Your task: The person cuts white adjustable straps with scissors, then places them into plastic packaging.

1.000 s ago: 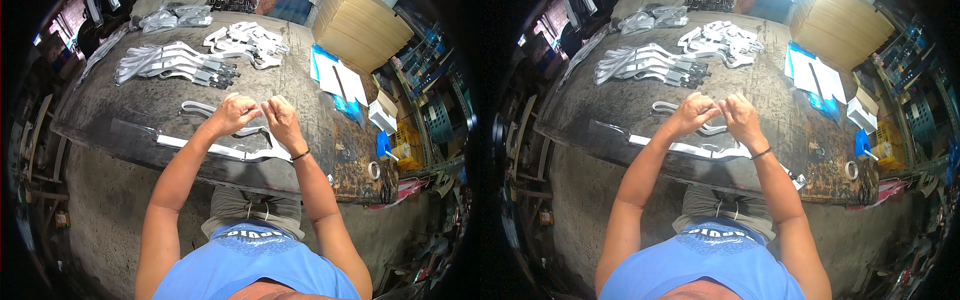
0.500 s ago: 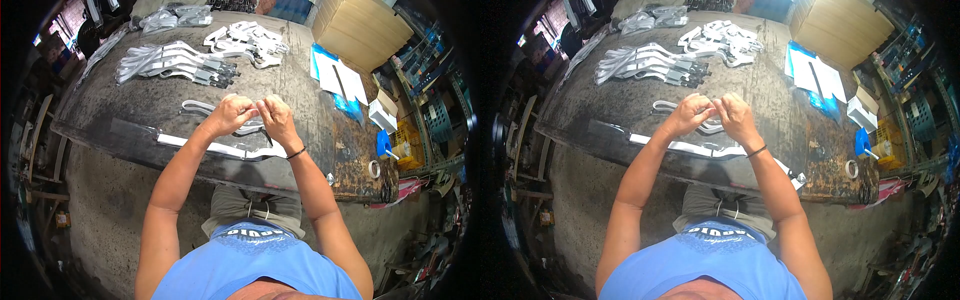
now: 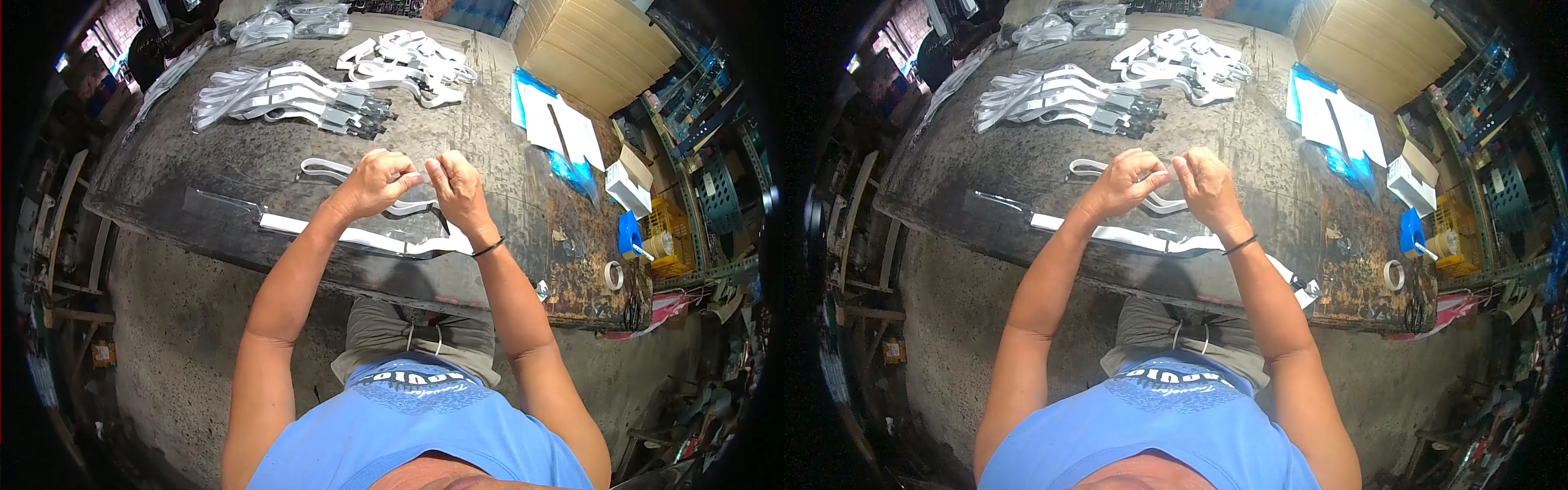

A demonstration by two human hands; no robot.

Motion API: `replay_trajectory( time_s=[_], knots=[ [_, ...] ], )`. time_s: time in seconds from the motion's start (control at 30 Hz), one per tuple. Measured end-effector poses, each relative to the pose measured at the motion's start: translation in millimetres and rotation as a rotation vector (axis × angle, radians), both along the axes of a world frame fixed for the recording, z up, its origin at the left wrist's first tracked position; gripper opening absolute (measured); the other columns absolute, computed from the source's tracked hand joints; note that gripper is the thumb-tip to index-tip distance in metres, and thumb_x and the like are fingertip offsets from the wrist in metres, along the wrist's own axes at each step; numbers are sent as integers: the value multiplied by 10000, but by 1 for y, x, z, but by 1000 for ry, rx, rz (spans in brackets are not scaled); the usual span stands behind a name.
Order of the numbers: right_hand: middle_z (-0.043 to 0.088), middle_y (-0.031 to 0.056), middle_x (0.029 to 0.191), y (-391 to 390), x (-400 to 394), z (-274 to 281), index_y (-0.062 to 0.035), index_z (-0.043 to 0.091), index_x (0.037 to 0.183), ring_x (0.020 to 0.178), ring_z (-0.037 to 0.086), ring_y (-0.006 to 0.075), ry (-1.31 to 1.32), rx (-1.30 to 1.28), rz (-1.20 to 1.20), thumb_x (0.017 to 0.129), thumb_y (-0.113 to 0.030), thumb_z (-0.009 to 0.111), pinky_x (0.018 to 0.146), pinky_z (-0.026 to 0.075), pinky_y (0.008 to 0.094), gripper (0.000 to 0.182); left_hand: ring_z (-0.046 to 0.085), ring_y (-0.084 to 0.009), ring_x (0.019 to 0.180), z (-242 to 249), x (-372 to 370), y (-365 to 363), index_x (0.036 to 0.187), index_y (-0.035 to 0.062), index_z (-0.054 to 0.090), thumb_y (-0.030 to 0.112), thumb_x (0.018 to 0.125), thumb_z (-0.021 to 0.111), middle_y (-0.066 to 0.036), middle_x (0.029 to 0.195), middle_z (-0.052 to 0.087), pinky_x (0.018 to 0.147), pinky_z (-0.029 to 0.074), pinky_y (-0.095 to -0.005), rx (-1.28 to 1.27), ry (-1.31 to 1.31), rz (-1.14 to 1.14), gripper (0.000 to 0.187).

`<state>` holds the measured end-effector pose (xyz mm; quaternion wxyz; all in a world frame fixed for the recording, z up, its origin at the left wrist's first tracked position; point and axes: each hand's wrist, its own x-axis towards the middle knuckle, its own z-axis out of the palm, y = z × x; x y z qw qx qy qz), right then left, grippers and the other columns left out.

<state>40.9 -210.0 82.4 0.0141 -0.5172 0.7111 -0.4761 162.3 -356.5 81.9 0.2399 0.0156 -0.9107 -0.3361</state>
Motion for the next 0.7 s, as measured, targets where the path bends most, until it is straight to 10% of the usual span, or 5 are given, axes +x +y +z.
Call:
replay_trajectory(
  time_s=[0.27, 0.33, 0.47, 0.57, 0.7],
  knots=[
    [512, 150, 748, -6, -3, -7, -2, 531, 810, 673, 513, 312, -287, -76, 168, 914, -183, 606, 622, 422, 380, 222, 578, -259, 777, 1, 4, -1, 861, 11, 646, 200, 865, 659, -108, 802, 630, 734, 458, -362, 20, -22, -6, 190],
    [534, 145, 774, -2, 3, -1, -2, 544, 837, 692, 537, 285, 100, 2, 40, 916, -199, 610, 633, 433, 363, 222, 578, -258, 775, 0, 3, 1, 862, 14, 649, 201, 866, 660, -108, 800, 627, 732, 459, -361, 12, -9, 3, 188],
    [552, 131, 805, -5, -3, -6, -10, 580, 920, 710, 556, 239, 67, 120, -20, 919, -204, 608, 656, 446, 339, 196, 582, -251, 776, -1, 3, 1, 859, 18, 652, 207, 865, 664, -105, 794, 624, 722, 460, -357, 31, -10, -9, 189],
    [539, 126, 787, -7, -1, -10, -5, 610, 901, 697, 546, 228, -517, -118, 193, 919, -219, 606, 656, 444, 333, 215, 584, -239, 767, 3, 8, 0, 858, 16, 652, 210, 864, 666, -99, 791, 622, 710, 461, -351, 71, 15, 22, 194],
    [539, 113, 786, 1, -8, -12, -1, 612, 872, 702, 549, 214, -292, -15, 172, 918, -233, 607, 652, 440, 324, 236, 582, -231, 752, 4, 8, 1, 863, 13, 652, 202, 866, 666, -97, 786, 617, 693, 460, -343, 95, 26, 26, 189]
  ],
)
